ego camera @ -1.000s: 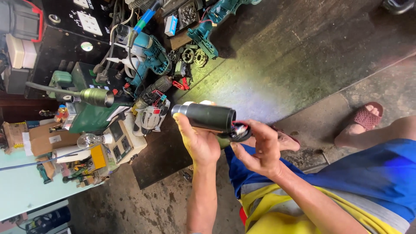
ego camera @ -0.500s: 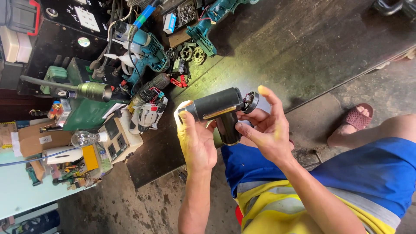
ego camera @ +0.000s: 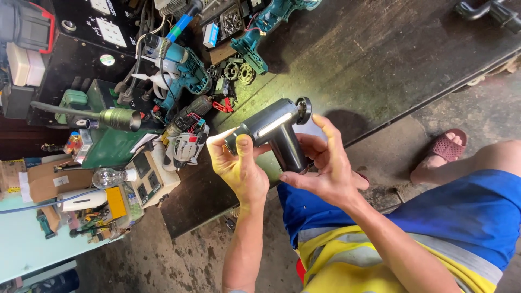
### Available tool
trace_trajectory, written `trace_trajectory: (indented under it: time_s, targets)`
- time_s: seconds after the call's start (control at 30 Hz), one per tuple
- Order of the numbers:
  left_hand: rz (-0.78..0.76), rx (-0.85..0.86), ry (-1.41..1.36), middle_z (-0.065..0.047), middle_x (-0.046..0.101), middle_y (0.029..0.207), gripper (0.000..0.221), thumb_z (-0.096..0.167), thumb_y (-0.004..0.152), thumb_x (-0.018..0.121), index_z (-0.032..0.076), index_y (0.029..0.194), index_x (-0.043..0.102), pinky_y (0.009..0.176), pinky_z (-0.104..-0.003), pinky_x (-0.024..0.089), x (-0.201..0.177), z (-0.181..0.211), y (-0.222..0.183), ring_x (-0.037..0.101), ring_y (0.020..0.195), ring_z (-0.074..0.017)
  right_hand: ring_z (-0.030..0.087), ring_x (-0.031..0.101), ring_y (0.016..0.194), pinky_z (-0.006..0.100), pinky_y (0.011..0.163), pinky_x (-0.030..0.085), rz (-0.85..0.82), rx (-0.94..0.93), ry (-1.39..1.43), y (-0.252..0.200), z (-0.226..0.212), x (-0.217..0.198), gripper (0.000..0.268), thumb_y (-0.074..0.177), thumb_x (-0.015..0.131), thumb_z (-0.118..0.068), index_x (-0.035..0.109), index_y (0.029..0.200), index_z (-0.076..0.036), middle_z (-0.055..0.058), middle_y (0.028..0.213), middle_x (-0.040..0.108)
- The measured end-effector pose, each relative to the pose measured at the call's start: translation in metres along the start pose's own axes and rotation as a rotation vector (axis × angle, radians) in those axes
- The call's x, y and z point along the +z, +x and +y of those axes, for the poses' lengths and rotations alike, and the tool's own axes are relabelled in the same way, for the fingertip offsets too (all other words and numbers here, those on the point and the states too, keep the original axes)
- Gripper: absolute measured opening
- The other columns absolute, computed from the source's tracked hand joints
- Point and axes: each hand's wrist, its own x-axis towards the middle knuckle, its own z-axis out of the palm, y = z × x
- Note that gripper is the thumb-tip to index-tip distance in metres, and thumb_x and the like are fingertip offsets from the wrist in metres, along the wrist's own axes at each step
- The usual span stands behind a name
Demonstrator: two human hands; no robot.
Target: Disassembling a handheld electronic device using a screwdriver and pliers at a repair bench.
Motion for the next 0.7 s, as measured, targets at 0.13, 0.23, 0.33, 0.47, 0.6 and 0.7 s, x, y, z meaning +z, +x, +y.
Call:
trace_trajectory:
  time_s: [0.13,0.23,0.33,0.47,0.6,0.7]
  targets:
    - [-0.078,0.164,0.079,-0.013,0.058,0.097,0.046,0.039,0.09,0.08,0.0,0.107,0.063,0.059,-0.041,0.069,0.005,0.013,-0.001,0.071,0.076,-0.0221,0.032,0.072,0.108,0.043,0.094,0.059,0.042,-0.079,0.005,-0.006,0.016,-0.001,0.11,0.071,0.09,0.006,0.02,0.156,-0.003,0.025,0.124,0.067]
    - [-0.222,0.287,0.243,-0.015,0.057,0.106,0.062,0.057,0.09,0.072,0.0,0.114,0.064,0.067,-0.037,0.069,-0.01,0.011,0.003,0.069,0.094,-0.021,0.033,0.071,0.108,0.042,0.09,0.061,0.081,-0.115,0.064,-0.005,0.018,-0.006,0.106,0.07,0.089,0.008,0.023,0.153,-0.004,0.026,0.122,0.067]
    - [-0.335,0.171,0.135,-0.014,0.057,0.112,0.06,0.054,0.101,0.06,0.002,0.129,0.059,0.075,-0.042,0.07,-0.005,0.016,0.007,0.069,0.099,-0.0228,0.032,0.072,0.106,0.041,0.083,0.065,0.117,-0.106,0.034,0.001,0.002,-0.013,0.096,0.069,0.091,0.007,0.032,0.146,-0.001,0.028,0.121,0.068]
    - [-0.332,0.135,0.155,-0.013,0.061,0.106,0.056,0.046,0.102,0.062,-0.003,0.129,0.064,0.077,-0.04,0.068,-0.01,0.014,0.016,0.071,0.097,-0.0242,0.029,0.076,0.097,0.035,0.074,0.065,0.186,-0.156,-0.203,0.007,-0.029,-0.004,0.071,0.06,0.098,0.0,0.061,0.12,0.007,0.027,0.116,0.073]
    - [-0.172,0.199,0.308,-0.011,0.061,0.071,0.044,0.04,0.101,0.063,-0.001,0.11,0.076,0.052,-0.029,0.065,-0.008,0.014,0.021,0.069,0.065,-0.0162,0.036,0.073,0.107,0.041,0.088,0.064,0.124,-0.319,-0.143,0.011,-0.049,0.008,0.081,0.05,0.103,-0.007,0.066,0.119,0.012,0.034,0.129,0.066]
    - [-0.116,0.172,0.263,-0.015,0.066,0.07,0.037,0.033,0.102,0.063,-0.002,0.106,0.077,0.051,-0.028,0.064,-0.008,0.016,0.025,0.072,0.059,-0.0192,0.042,0.071,0.114,0.046,0.091,0.063,0.081,-0.362,-0.127,0.011,-0.048,0.004,0.073,0.058,0.099,-0.005,0.067,0.123,0.009,0.033,0.133,0.064]
